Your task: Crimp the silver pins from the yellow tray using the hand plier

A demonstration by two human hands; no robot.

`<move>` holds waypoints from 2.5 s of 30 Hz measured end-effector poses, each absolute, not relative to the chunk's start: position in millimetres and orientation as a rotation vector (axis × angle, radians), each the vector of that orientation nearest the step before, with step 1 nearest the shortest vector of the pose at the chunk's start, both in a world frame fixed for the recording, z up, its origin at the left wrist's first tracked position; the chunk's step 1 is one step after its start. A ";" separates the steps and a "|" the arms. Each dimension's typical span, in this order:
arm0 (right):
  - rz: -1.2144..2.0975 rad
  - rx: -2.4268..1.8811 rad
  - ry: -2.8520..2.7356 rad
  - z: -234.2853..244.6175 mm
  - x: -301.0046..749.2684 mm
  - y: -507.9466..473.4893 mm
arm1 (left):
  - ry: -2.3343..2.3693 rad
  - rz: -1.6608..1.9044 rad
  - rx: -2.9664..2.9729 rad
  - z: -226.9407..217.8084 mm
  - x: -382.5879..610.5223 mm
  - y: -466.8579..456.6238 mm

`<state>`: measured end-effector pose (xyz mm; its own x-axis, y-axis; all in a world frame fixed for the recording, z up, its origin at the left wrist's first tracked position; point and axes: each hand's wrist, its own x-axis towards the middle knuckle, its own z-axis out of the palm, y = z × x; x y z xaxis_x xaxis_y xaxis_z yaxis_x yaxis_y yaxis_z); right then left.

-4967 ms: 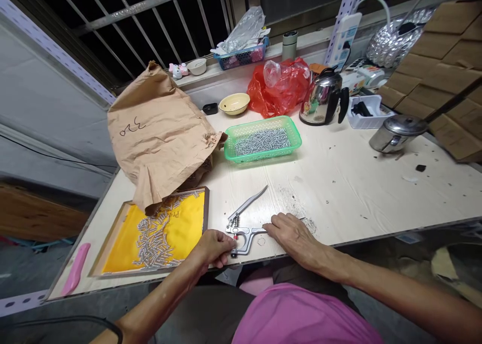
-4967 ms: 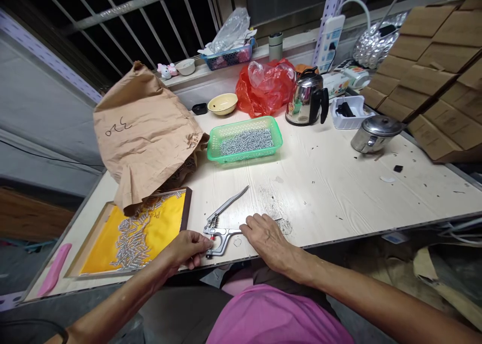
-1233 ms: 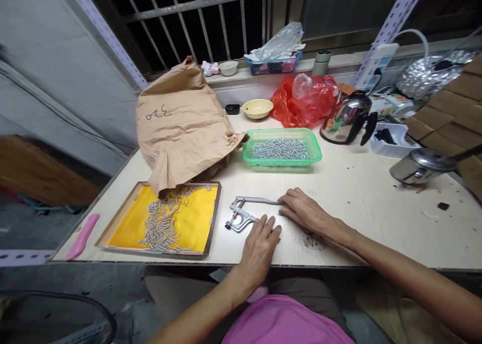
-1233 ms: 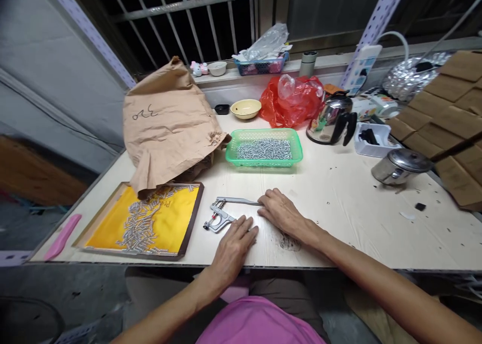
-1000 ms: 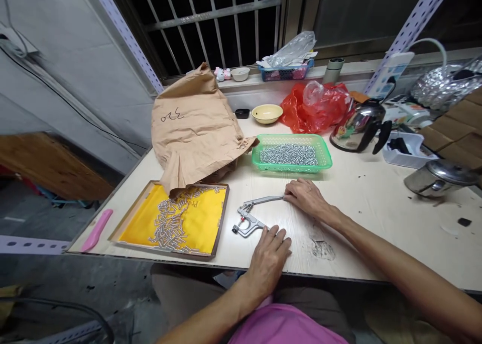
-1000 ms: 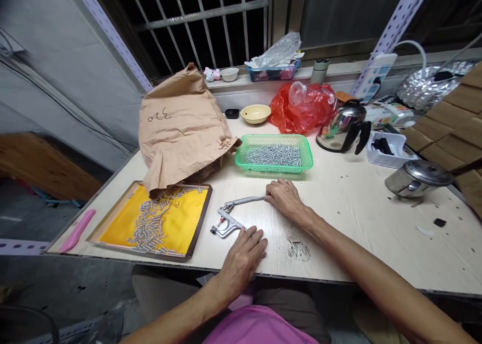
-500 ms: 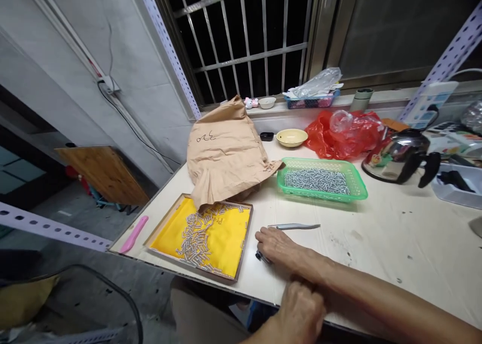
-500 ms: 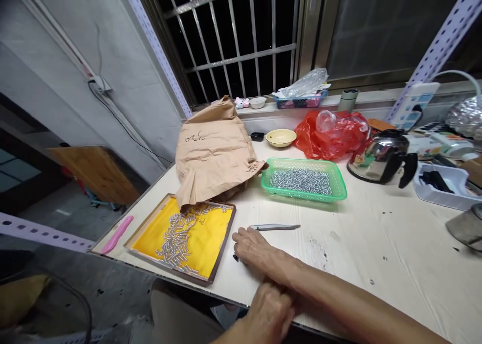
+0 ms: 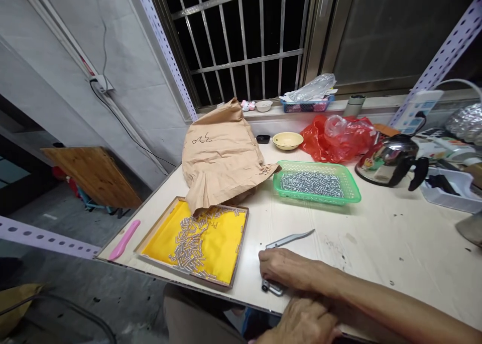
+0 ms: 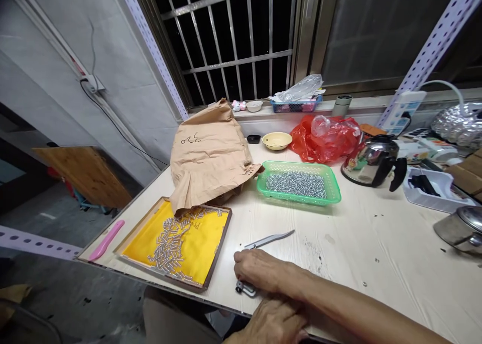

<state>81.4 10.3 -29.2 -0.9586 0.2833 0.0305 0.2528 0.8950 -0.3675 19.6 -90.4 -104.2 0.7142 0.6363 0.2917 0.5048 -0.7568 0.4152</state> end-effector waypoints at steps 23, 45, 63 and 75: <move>0.100 -0.052 -2.940 -25.1 101.8 16.0 | 0.901 0.570 2.525 -48.8 8.3 -86.0; 0.146 -0.985 -2.725 -40.6 170.5 50.4 | 1.017 0.563 2.432 -33.2 10.3 -89.5; 0.115 -0.951 -2.760 -23.6 111.2 -4.2 | 2.175 0.969 1.679 9.4 -147.7 -16.5; 0.137 -0.960 -2.878 -43.7 91.5 -3.1 | 2.190 0.514 1.797 -19.2 -134.6 21.1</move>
